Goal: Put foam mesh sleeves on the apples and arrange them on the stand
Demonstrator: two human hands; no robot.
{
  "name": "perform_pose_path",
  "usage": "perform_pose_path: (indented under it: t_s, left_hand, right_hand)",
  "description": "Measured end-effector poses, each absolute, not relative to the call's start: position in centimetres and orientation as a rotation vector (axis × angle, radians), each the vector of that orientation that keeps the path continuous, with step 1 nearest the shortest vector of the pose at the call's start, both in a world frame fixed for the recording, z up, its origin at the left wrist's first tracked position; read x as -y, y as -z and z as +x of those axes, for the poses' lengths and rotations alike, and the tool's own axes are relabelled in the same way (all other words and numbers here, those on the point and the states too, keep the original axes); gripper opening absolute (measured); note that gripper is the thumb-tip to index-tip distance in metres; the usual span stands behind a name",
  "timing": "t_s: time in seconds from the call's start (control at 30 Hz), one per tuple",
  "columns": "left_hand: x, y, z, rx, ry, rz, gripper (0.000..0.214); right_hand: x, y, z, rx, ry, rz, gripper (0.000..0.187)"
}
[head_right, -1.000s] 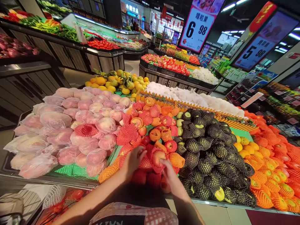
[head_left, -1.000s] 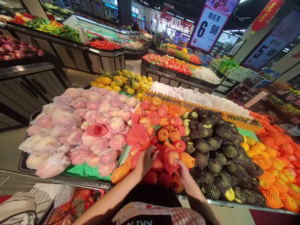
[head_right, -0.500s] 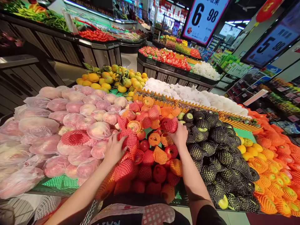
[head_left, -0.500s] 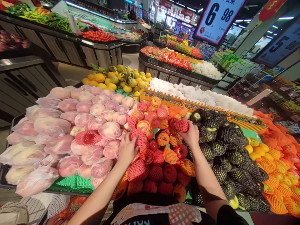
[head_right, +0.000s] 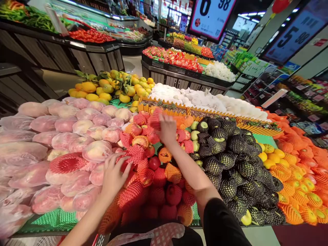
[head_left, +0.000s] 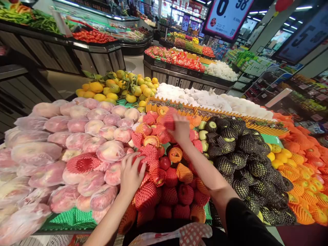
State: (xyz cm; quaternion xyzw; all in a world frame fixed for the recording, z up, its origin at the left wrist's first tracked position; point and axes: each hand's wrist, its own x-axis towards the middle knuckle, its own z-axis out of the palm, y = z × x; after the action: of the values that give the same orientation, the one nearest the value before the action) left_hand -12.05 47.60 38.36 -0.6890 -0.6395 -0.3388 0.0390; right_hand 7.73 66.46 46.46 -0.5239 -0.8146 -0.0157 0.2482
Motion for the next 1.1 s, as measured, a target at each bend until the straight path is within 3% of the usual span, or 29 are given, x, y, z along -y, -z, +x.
perform_pose_path:
  t_s: [0.17, 0.4, 0.57, 0.7, 0.8, 0.9, 1.0, 1.1]
  left_hand:
    - [-47.4, -39.0, -11.7, 1.79, 1.122, -2.155, 0.017]
    - [-45.3, -38.0, -14.8, 1.697, 1.13, -2.106, 0.018]
    - [-44.3, -36.7, -15.9, 1.755, 1.25, -2.028, 0.018]
    - [-43.7, -37.6, -14.0, 1.848, 1.46, -2.147, 0.012]
    - [-43.2, -39.1, -11.3, 1.732, 1.567, -2.403, 0.017]
    - [-42.8, -40.5, -8.7, 1.483, 1.616, -2.697, 0.022]
    - [-43.0, -41.3, -7.0, 1.343, 1.599, -2.906, 0.018]
    - [-43.7, -41.5, -6.0, 1.394, 1.528, -3.018, 0.013]
  right_hand:
    - [-67.5, -44.1, 1.7, 2.431, -0.078, -1.643, 0.059]
    - [-67.7, -46.2, 4.3, 2.398, -0.249, -1.572, 0.082]
    - [-65.3, -50.6, 10.3, 2.043, -0.449, -1.528, 0.051]
    - [-60.0, -51.0, 12.8, 1.974, -0.972, -1.23, 0.031]
    - [-54.4, -48.8, 13.0, 1.94, -1.443, -1.031, 0.037]
    - [-48.9, -45.7, 13.4, 1.695, -1.714, -1.073, 0.037]
    - [-44.3, -43.2, 15.1, 1.341, -1.83, -1.175, 0.032]
    - [-41.1, -41.6, 17.3, 0.953, -1.849, -1.243, 0.04]
